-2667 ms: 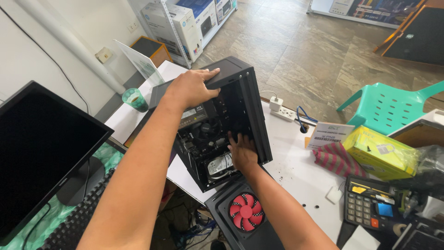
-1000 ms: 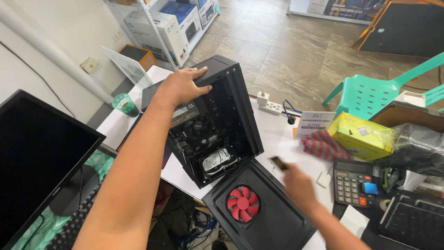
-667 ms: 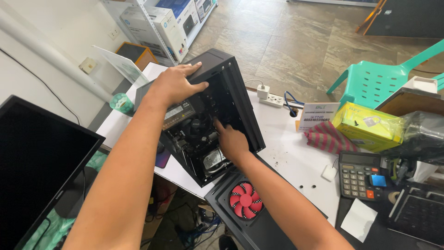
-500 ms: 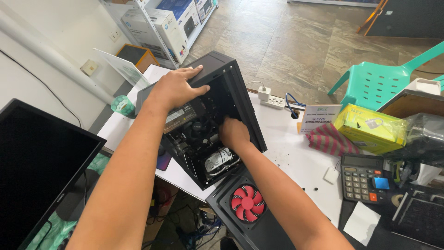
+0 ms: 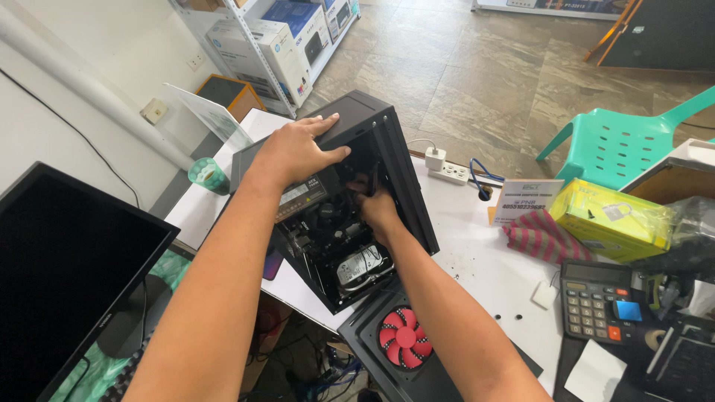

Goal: The person places a black electronic device into a green plastic bag, then moves to a desk to operate a computer. They open the side panel of a desktop tower, adjust internal components, and close the panel. The person then uses a screwdriver to secure the panel and moves the tower on the desk.

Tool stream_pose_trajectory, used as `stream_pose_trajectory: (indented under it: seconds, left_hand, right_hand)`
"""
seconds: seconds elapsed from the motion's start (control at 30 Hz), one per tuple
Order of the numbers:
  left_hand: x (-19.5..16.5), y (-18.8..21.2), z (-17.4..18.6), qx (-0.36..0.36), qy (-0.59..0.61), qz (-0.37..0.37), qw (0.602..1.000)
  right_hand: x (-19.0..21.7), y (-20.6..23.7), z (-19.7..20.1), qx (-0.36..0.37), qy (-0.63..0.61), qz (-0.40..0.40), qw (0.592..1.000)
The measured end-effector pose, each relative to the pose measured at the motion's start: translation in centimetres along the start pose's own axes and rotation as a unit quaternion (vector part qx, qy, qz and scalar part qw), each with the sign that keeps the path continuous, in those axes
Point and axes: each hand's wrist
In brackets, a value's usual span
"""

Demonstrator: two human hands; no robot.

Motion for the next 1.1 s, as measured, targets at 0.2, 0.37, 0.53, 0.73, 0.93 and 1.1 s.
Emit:
stream_pose_trajectory:
  seconds: [0.2,0.37,0.53,0.73,0.93,1.1]
  left_hand:
    - [0.2,0.0,-0.2,-0.002,0.005,-0.006,1.000]
    - [0.3,-0.1,-0.2,0.007,0.012,0.003,1.000]
    - [0.8,-0.5,-0.3,0.005,0.007,-0.015,1.000]
    - [1.1,-1.1,-0.3,0.024,0.013,0.003,1.000]
    - [0.8,-1.4,0.0,0.015,0.036,0.003,0.999]
    - [0.7,-1.2,-0.1,0.007,0.042,0.006,0.999]
  right_hand:
    - [1.1,-0.8,-2.1,-0.026,0.031,0.174,0.984]
    - [2.4,-3.1,-3.6,-0.083,0.136,0.151,0.976]
    - [0.1,-5.7,-4.2,-0.036,0.165,0.209,0.963]
    - [-2.7,-11.2,-4.0,-0.066,0.394,0.184,0.898]
    - [-3.2,-11.9,-3.4,-0.089,0.386,0.209,0.894]
    - [-1.6,-9.4,-3.0,-0.079,0.420,0.213,0.879]
Point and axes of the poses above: each hand's wrist, its own y-axis away from the middle knuckle, its own z-axis out of the back of the hand, x = y × z, and after that the axes turned 11 degrees about -x, right-handed
